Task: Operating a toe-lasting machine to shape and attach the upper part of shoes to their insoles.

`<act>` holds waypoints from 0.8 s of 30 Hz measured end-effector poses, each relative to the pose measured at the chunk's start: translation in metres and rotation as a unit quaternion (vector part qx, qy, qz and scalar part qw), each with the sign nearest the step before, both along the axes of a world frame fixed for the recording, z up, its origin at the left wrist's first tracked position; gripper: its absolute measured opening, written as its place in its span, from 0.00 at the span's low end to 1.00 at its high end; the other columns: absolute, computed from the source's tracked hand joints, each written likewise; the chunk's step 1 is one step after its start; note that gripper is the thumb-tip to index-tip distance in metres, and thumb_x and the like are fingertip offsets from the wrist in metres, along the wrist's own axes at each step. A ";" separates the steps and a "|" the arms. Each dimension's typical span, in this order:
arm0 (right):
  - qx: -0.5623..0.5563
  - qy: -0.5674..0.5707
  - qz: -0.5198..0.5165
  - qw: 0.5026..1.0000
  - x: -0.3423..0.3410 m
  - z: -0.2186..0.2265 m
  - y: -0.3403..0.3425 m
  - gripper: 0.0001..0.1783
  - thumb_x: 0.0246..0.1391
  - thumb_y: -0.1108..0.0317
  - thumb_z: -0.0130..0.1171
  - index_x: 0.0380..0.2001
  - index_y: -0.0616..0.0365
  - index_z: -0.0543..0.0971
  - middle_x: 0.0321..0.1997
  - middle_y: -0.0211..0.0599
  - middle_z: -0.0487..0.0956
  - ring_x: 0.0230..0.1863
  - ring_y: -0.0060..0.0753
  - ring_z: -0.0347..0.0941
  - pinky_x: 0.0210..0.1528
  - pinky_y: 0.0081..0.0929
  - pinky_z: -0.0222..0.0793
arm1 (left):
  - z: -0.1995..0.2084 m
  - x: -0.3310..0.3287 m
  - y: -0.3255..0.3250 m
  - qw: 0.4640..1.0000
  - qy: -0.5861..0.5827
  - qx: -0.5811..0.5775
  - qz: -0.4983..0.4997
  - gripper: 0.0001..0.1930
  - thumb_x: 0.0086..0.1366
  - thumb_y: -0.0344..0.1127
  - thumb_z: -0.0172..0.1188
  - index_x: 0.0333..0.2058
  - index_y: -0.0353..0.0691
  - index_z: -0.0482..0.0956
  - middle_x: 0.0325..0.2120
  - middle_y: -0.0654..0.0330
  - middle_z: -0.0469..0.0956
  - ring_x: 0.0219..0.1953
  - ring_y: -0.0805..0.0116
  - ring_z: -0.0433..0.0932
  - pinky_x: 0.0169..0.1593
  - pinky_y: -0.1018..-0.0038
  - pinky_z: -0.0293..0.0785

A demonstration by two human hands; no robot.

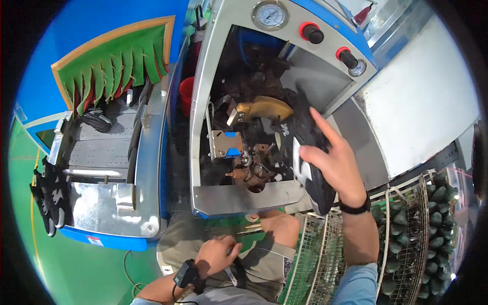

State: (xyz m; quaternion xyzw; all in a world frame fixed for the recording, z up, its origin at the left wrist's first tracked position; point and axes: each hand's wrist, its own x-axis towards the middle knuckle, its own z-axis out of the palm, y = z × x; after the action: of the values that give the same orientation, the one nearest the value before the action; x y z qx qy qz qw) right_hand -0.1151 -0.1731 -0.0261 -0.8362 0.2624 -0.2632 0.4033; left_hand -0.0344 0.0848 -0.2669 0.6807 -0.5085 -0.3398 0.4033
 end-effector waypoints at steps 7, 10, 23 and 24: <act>-0.208 0.335 0.012 0.919 0.063 -0.009 -0.018 0.49 0.52 0.47 0.58 0.73 0.59 0.58 0.53 0.73 0.76 0.56 0.71 0.73 0.61 0.47 0.68 | -0.029 0.005 0.008 0.995 0.052 0.077 -0.047 0.21 0.72 0.50 0.53 0.39 0.35 0.83 0.32 0.44 0.83 0.36 0.42 0.82 0.42 0.53 0.77; -0.225 0.308 -0.009 0.924 0.080 -0.022 -0.038 0.49 0.54 0.45 0.57 0.73 0.59 0.57 0.54 0.76 0.75 0.56 0.74 0.72 0.61 0.50 0.67 | -0.040 0.009 0.012 0.995 0.063 0.073 -0.036 0.20 0.71 0.49 0.53 0.39 0.36 0.82 0.32 0.45 0.83 0.35 0.42 0.82 0.42 0.52 0.77; -0.299 0.253 -0.068 0.918 0.066 -0.030 -0.011 0.53 0.57 0.50 0.57 0.75 0.63 0.43 0.57 0.84 0.66 0.52 0.81 0.71 0.55 0.56 0.70 | -0.011 -0.007 -0.002 1.000 -0.005 0.008 -0.015 0.19 0.72 0.48 0.53 0.35 0.35 0.81 0.27 0.46 0.81 0.33 0.42 0.81 0.39 0.53 0.77; -0.312 0.217 -0.096 0.920 0.061 -0.026 -0.008 0.54 0.56 0.51 0.59 0.75 0.62 0.42 0.57 0.84 0.66 0.51 0.81 0.71 0.55 0.56 0.70 | -0.009 -0.015 -0.003 0.999 -0.004 -0.026 -0.019 0.19 0.72 0.47 0.53 0.35 0.35 0.81 0.27 0.46 0.81 0.33 0.42 0.81 0.38 0.53 0.77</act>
State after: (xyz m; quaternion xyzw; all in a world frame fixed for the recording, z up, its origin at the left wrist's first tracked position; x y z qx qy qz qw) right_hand -0.0544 -0.1814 -0.0524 -0.9271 0.3272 -0.1807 0.0279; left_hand -0.0497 0.0818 -0.2755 0.6613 -0.5321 -0.3311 0.4121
